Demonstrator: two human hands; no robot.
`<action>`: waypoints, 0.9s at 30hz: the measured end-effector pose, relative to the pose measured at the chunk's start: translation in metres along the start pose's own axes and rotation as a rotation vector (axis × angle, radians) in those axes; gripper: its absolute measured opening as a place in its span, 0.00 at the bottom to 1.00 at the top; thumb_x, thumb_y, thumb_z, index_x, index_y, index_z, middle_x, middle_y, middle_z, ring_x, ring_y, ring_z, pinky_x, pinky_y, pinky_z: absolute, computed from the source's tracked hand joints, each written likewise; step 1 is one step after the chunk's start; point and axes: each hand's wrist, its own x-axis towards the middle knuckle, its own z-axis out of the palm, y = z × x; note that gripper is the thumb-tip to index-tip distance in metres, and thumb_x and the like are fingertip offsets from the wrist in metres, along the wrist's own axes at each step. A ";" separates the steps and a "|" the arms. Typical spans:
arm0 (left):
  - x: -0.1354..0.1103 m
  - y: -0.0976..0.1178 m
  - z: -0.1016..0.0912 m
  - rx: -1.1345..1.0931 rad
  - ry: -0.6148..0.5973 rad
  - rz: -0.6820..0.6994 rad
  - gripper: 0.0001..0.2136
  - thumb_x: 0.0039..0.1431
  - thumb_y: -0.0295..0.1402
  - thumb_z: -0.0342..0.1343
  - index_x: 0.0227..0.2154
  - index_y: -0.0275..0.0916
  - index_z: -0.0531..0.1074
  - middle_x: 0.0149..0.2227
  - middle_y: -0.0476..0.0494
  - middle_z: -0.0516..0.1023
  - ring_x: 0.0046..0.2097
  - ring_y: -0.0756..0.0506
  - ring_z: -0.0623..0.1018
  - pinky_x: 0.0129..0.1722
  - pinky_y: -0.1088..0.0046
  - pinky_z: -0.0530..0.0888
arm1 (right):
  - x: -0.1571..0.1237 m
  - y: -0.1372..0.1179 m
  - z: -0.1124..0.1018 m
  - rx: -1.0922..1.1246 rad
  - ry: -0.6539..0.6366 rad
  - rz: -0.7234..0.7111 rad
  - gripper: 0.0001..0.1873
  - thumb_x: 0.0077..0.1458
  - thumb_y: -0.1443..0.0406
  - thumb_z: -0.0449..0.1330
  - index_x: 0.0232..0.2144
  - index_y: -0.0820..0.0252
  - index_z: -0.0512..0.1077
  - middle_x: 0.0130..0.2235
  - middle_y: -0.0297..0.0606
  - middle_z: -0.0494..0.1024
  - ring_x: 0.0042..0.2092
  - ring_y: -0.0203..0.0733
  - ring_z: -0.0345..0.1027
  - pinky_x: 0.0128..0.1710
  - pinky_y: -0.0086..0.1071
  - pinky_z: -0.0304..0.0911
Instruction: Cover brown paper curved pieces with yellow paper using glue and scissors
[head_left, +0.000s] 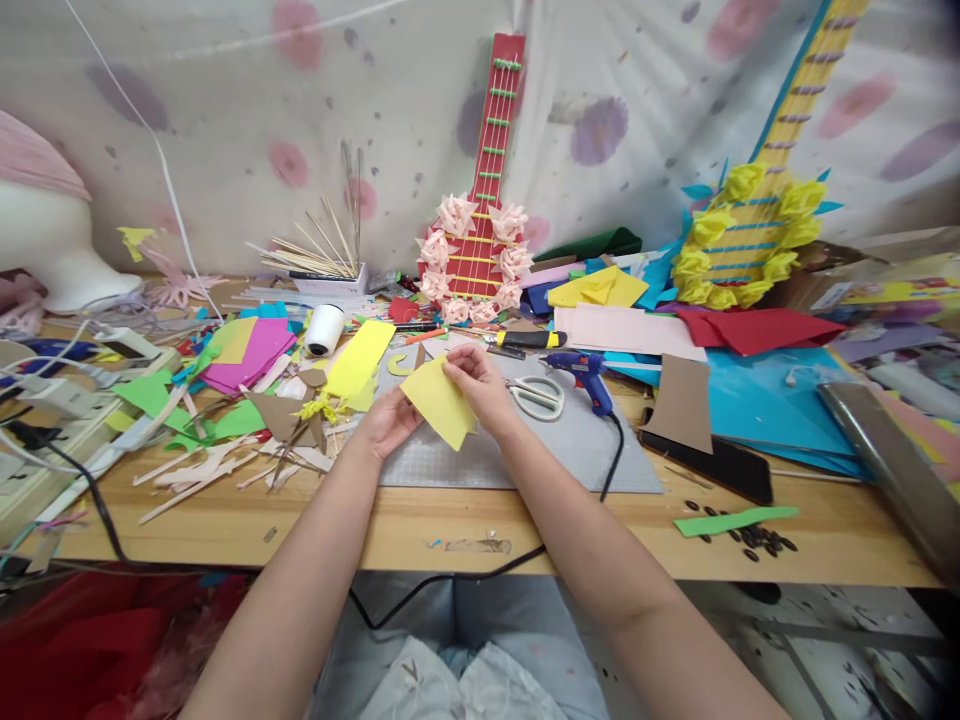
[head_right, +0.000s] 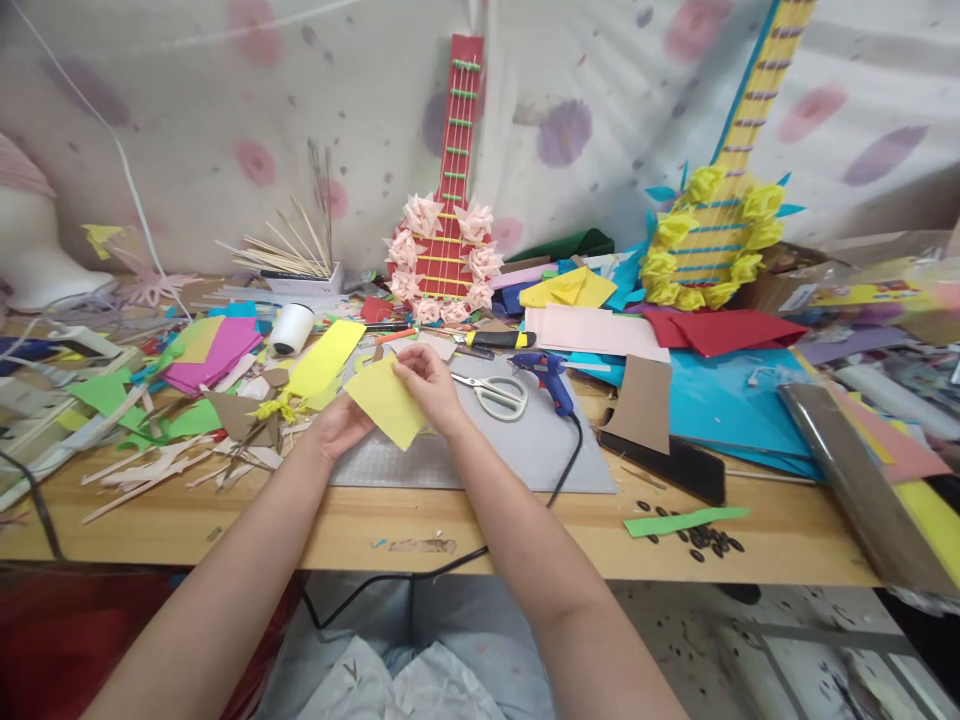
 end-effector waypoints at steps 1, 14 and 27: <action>0.000 -0.001 0.000 0.031 -0.011 0.004 0.09 0.53 0.24 0.52 0.37 0.35 0.72 0.33 0.43 0.77 0.34 0.48 0.76 0.38 0.72 0.72 | -0.001 0.002 0.002 0.006 0.020 -0.001 0.14 0.47 0.55 0.55 0.33 0.55 0.59 0.32 0.33 0.69 0.35 0.36 0.65 0.36 0.30 0.62; 0.001 -0.006 0.001 0.201 -0.038 -0.010 0.10 0.53 0.29 0.53 0.39 0.34 0.72 0.34 0.43 0.78 0.34 0.49 0.76 0.40 0.72 0.72 | 0.009 0.018 0.012 0.291 0.241 -0.052 0.13 0.42 0.59 0.60 0.30 0.56 0.63 0.29 0.30 0.69 0.31 0.33 0.62 0.32 0.27 0.58; 0.000 -0.007 0.005 0.236 -0.037 -0.014 0.11 0.53 0.28 0.53 0.39 0.35 0.73 0.39 0.42 0.78 0.39 0.46 0.76 0.43 0.68 0.71 | 0.012 0.019 0.016 0.260 0.255 -0.082 0.11 0.43 0.60 0.59 0.29 0.57 0.63 0.29 0.30 0.68 0.31 0.32 0.61 0.32 0.28 0.57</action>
